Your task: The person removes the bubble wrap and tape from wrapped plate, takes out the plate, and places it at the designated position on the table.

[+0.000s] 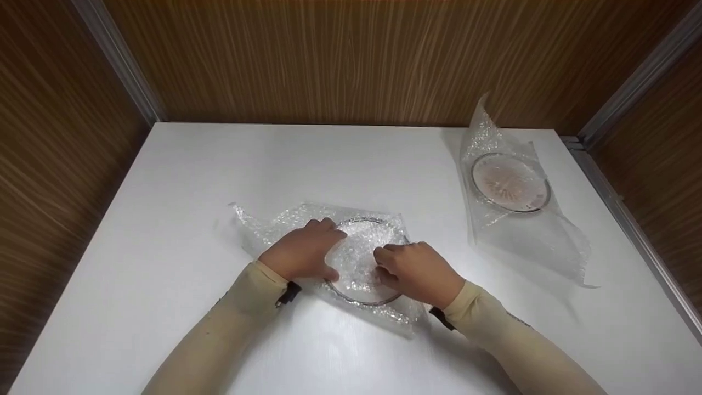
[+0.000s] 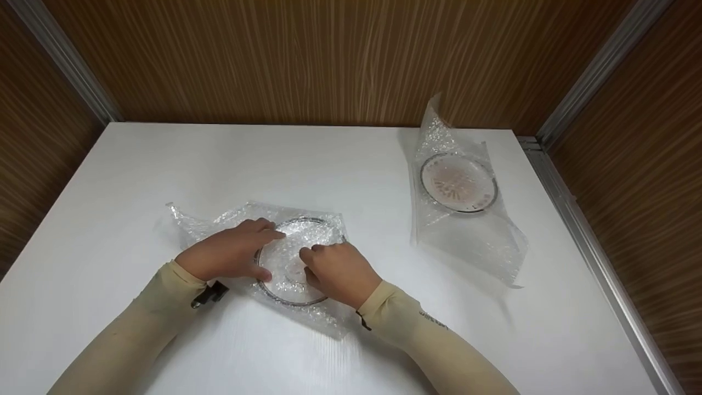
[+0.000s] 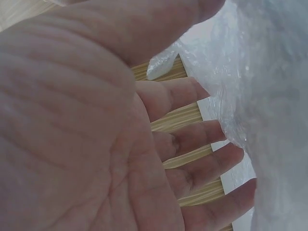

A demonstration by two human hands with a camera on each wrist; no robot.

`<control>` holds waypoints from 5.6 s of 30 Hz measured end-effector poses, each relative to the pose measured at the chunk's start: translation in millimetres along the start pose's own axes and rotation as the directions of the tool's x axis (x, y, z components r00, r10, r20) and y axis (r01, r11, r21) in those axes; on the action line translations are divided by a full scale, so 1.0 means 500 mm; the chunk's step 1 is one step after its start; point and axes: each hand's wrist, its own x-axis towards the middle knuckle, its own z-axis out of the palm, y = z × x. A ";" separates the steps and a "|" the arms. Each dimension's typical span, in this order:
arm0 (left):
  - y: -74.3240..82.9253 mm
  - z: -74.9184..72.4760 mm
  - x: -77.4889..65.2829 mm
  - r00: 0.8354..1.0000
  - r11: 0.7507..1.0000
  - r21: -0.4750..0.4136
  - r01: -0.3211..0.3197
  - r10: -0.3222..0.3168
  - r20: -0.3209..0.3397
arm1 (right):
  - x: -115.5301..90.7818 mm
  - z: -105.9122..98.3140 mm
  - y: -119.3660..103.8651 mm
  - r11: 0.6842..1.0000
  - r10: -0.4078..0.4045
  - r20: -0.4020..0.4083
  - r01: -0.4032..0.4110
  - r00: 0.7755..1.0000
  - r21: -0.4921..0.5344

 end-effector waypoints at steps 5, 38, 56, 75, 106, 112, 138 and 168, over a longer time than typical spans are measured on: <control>-0.003 -0.005 0.002 1.000 1.000 -0.004 0.007 -0.007 0.012 | 0.004 -0.002 0.005 1.000 -0.004 -0.026 0.004 1.000 -0.006; -0.007 -0.003 0.002 0.998 0.997 -0.060 0.045 -0.042 0.049 | -0.062 -0.057 0.073 0.980 0.191 -0.228 -0.173 0.955 0.097; -0.016 0.003 0.001 0.999 0.997 -0.067 0.024 -0.021 0.034 | -0.156 -0.081 0.095 0.955 0.290 -0.269 -0.296 0.918 0.022; -0.008 0.003 0.007 1.000 0.999 0.033 -0.001 0.001 0.014 | 0.029 -0.018 -0.096 0.967 -0.115 -0.015 0.109 0.993 -0.229; -0.015 -0.003 -0.004 0.998 0.993 -0.105 0.045 -0.040 0.053 | -0.059 -0.016 0.110 0.961 0.219 0.076 -0.201 0.973 -0.190; -0.020 -0.013 -0.014 0.992 0.987 -0.127 0.098 -0.088 0.085 | -0.060 -0.024 0.107 0.967 0.232 0.117 -0.215 0.966 -0.137; -0.055 -0.034 -0.027 0.969 0.958 -0.165 0.236 -0.218 0.119 | -0.049 -0.018 0.066 0.985 0.172 0.182 -0.168 0.968 -0.034; -0.068 -0.036 -0.028 0.986 0.987 -0.089 0.137 -0.128 0.103 | -0.068 -0.026 0.047 0.998 0.068 0.320 -0.070 0.945 -0.006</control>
